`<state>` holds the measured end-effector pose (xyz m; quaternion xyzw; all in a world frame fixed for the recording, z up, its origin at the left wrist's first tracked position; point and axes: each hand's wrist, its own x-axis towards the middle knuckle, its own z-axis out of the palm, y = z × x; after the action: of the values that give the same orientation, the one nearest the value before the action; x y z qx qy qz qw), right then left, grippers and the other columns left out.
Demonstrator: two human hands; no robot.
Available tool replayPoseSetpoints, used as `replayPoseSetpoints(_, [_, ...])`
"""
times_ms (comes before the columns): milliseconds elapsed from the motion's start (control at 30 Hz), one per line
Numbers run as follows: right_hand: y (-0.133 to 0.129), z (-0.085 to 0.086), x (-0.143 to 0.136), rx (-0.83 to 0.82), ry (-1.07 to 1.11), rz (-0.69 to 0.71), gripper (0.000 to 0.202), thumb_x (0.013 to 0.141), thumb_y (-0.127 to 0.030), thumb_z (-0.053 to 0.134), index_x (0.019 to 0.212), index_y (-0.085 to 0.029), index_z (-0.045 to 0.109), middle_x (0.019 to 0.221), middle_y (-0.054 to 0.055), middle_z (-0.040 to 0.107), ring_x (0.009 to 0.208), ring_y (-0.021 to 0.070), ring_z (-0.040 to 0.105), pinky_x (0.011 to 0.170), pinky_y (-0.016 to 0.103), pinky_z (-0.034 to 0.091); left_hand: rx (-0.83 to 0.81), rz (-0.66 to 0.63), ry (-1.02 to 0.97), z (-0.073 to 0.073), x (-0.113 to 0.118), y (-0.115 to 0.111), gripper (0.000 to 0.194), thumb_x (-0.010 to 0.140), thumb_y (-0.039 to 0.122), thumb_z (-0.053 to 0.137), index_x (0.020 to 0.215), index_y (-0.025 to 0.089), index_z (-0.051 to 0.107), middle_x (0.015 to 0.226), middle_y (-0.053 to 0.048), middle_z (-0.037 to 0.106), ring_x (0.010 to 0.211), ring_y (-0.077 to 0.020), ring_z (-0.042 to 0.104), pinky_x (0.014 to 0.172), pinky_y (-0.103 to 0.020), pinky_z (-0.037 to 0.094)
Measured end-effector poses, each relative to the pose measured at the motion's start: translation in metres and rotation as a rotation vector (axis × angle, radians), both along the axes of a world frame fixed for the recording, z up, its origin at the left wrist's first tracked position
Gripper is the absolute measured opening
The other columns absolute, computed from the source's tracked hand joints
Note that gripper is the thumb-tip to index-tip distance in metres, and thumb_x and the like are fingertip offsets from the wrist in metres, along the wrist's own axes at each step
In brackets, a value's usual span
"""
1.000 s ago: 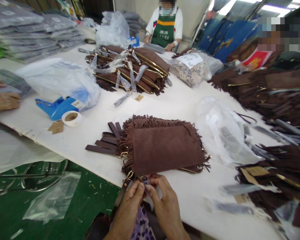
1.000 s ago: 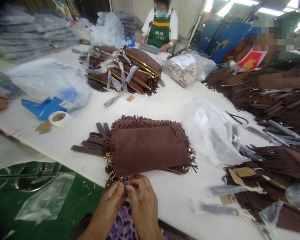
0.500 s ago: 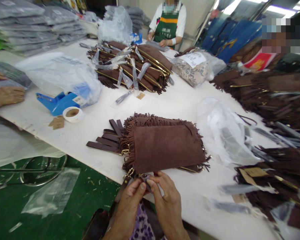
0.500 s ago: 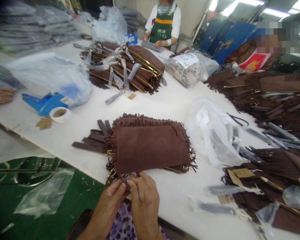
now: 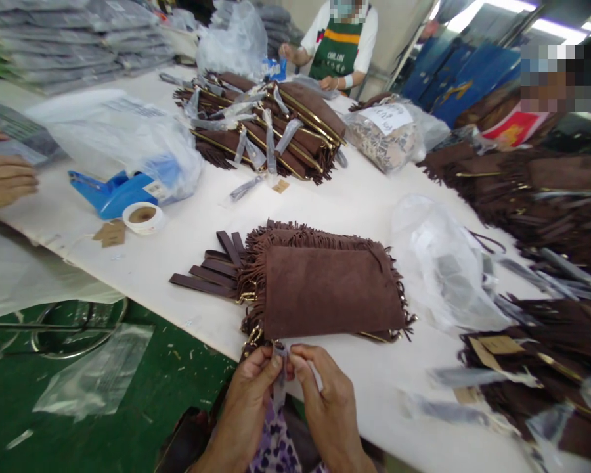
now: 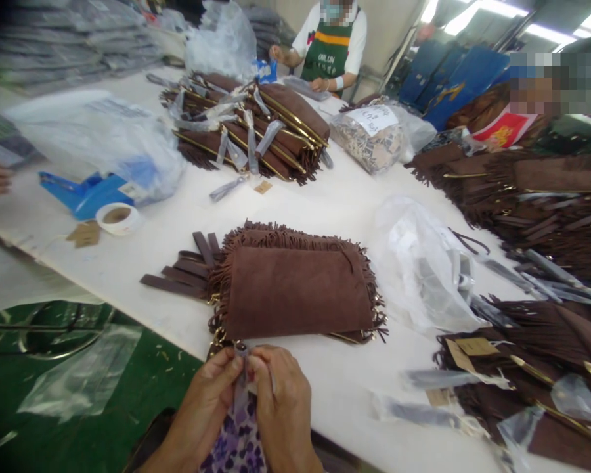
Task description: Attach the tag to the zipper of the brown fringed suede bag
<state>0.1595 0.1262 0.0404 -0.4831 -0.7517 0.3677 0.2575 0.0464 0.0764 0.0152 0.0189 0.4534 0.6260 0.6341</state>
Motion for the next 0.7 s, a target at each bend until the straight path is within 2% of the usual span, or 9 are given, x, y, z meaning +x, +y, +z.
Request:
replayPoseSetpoints(67, [0.002, -0.001, 0.001, -0.021, 0.018, -0.031, 0.022, 0.094, -0.022, 0.044, 0.106, -0.022, 0.062, 0.098, 0.005, 0.069, 0.091, 0.0172, 0.064, 0.082, 0.029, 0.050, 0.005, -0.036, 0.022, 0.000, -0.004, -0.001, 0.017, 0.086, 0.031, 0.061, 0.080, 0.015, 0.064, 0.069, 0.000, 0.058, 0.066, -0.0119, 0.052, 0.069, -0.022, 0.042])
replayPoseSetpoints(200, [0.003, -0.001, -0.003, -0.005, 0.066, 0.081, 0.023, 0.094, -0.021, 0.044, 0.107, -0.023, 0.063, 0.099, 0.005, 0.069, 0.091, 0.0175, 0.064, 0.083, 0.030, 0.051, 0.002, -0.156, 0.025, -0.001, -0.017, -0.008, 0.021, 0.086, 0.035, 0.061, 0.079, 0.015, 0.063, 0.058, 0.001, 0.051, 0.056, -0.0106, 0.044, 0.060, -0.022, 0.037])
replayPoseSetpoints(333, [-0.004, 0.000, -0.010, -0.009, 0.103, 0.130, 0.022, 0.094, -0.019, 0.045, 0.105, -0.023, 0.063, 0.094, 0.005, 0.069, 0.087, 0.0172, 0.064, 0.078, 0.029, 0.051, -0.023, -0.249, 0.005, 0.000, -0.033, -0.022, 0.027, 0.085, 0.040, 0.061, 0.076, 0.015, 0.062, 0.052, 0.002, 0.049, 0.051, -0.0105, 0.039, 0.055, -0.022, 0.032])
replayPoseSetpoints(467, [-0.011, -0.004, -0.016, -0.011, 0.129, 0.203, 0.023, 0.093, -0.016, 0.044, 0.107, -0.022, 0.062, 0.091, 0.005, 0.068, 0.085, 0.0174, 0.063, 0.076, 0.029, 0.050, -0.041, -0.290, 0.089, 0.005, -0.041, -0.032, 0.031, 0.089, 0.040, 0.054, 0.073, 0.015, 0.062, 0.056, -0.001, 0.053, 0.055, -0.0128, 0.044, 0.060, -0.024, 0.035])
replayPoseSetpoints(600, [-0.011, -0.009, -0.018, -0.040, 0.147, 0.209, 0.024, 0.095, -0.017, 0.042, 0.107, -0.022, 0.062, 0.088, 0.004, 0.067, 0.081, 0.0166, 0.063, 0.074, 0.028, 0.050, -0.027, -0.272, 0.162, 0.007, -0.038, -0.034, 0.038, 0.090, 0.041, 0.049, 0.067, 0.014, 0.062, 0.063, -0.006, 0.060, 0.061, -0.0158, 0.051, 0.066, -0.026, 0.040])
replayPoseSetpoints(700, [-0.010, -0.010, -0.015, -0.076, 0.141, 0.231, 0.025, 0.095, -0.017, 0.041, 0.109, -0.023, 0.060, 0.087, 0.003, 0.067, 0.081, 0.0163, 0.062, 0.075, 0.029, 0.049, -0.062, -0.218, 0.157, 0.002, -0.035, -0.034, 0.029, 0.088, 0.040, 0.055, 0.076, 0.015, 0.064, 0.068, -0.005, 0.064, 0.065, -0.0173, 0.055, 0.068, -0.027, 0.043])
